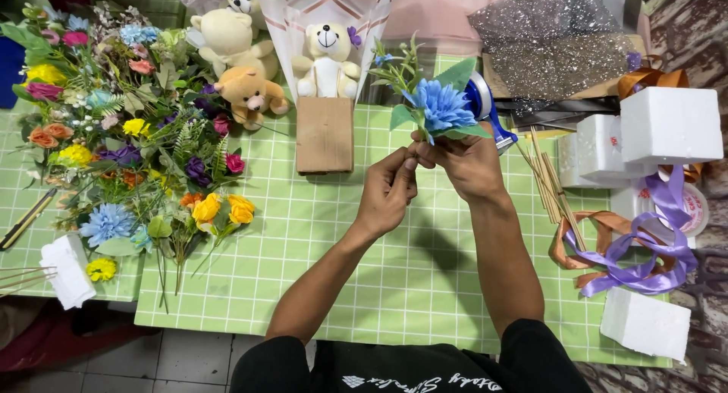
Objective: Assembling flower heads onto wooden sticks to create floral picks for arrangements.
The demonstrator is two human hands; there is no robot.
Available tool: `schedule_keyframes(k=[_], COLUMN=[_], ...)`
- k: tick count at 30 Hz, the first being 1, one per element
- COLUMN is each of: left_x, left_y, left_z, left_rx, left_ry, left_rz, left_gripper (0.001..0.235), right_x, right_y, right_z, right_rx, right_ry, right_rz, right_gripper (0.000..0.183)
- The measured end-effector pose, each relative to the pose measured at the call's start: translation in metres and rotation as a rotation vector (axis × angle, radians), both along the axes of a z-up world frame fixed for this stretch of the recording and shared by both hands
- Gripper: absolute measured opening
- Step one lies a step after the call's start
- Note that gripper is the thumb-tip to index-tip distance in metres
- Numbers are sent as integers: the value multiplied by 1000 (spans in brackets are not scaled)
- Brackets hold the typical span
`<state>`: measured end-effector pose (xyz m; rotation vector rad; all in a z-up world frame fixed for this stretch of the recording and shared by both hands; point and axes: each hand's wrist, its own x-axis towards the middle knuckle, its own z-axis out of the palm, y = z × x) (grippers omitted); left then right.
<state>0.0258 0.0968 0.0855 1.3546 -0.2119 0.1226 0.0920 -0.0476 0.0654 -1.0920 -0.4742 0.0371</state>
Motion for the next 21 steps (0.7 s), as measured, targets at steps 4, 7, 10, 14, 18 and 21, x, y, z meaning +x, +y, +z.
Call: schedule_keyframes(k=[4, 7, 10, 14, 18, 21], left_x=[3, 5, 3, 7, 7, 8], left_y=[-1, -1, -4, -4, 0, -2], left_z=[-17, -23, -27, -26, -22, -30], left_rx=[12, 60, 85, 27, -67, -52], left_ry=[-7, -19, -49, -27, 57, 49], left_rz=[61, 94, 156, 143, 81, 113], left_gripper=[28, 25, 24, 26, 30, 29], right_x=[-6, -9, -11, -12, -8, -6], right_y=[11, 11, 11, 18, 19, 14], right_z=[15, 21, 7, 14, 22, 10], right_rx=[-72, -270, -344, -328, -224, -251], right_ry=[-85, -340, -412, -416, -186, -173], right_rz=[-107, -314, -436, -479, -231, -217], right_gripper=[14, 13, 14, 15, 14, 15])
